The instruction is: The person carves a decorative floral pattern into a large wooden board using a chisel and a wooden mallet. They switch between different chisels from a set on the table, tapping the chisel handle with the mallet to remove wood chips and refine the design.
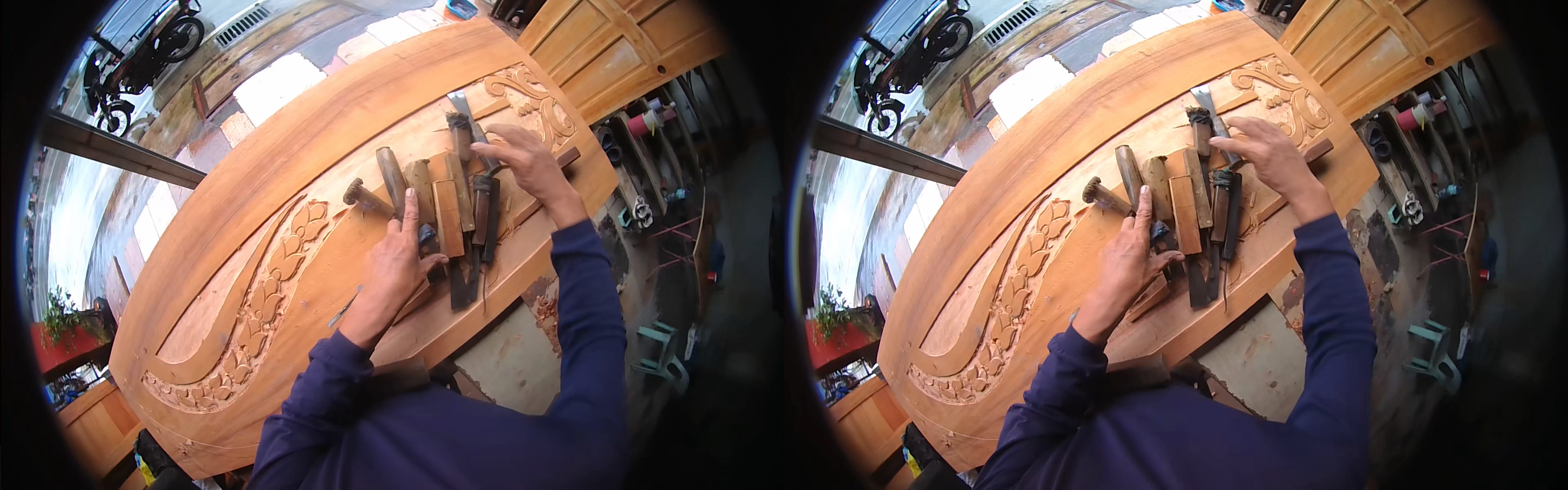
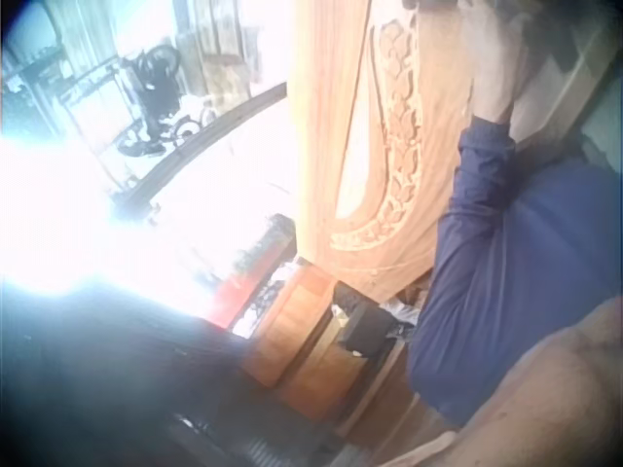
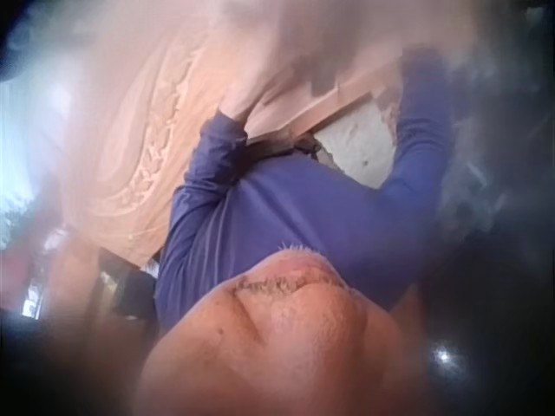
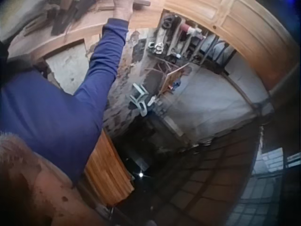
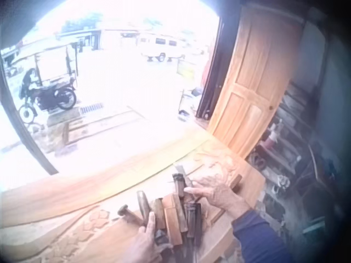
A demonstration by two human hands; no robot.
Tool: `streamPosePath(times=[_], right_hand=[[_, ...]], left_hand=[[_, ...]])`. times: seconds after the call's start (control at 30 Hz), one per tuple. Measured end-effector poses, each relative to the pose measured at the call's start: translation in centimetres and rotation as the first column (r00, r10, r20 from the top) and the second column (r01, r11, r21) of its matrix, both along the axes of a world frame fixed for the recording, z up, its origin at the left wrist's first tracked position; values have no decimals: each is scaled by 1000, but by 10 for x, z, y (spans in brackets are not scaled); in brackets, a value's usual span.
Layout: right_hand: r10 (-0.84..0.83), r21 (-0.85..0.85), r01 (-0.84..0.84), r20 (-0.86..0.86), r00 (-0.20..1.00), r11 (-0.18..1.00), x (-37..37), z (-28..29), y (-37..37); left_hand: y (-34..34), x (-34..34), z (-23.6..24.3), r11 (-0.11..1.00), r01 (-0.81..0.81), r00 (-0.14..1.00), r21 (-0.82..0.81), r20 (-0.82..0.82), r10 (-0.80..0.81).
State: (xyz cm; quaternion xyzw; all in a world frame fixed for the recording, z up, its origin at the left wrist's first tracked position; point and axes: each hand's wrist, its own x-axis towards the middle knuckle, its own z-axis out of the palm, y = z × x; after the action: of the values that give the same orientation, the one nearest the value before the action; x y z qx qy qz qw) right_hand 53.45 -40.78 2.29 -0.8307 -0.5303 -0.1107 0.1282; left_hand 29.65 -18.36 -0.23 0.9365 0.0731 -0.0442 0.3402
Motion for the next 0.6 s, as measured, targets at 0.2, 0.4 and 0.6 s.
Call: streamPosePath(times=[0.2,0.4,0.6], right_hand=[[134,-52,-127,172,976,991,44,-21,-3],[270,-125,-246,234,934,961,29,-19,4],[276,-144,-242,323,905,960,37,-23,-2]], left_hand=[[-32,-20,23,926,339,897,167,239,-371],[-72,45,5,642,624,610,445,237,-756],[-67,88,-10,556,671,511,491,237,-826]])
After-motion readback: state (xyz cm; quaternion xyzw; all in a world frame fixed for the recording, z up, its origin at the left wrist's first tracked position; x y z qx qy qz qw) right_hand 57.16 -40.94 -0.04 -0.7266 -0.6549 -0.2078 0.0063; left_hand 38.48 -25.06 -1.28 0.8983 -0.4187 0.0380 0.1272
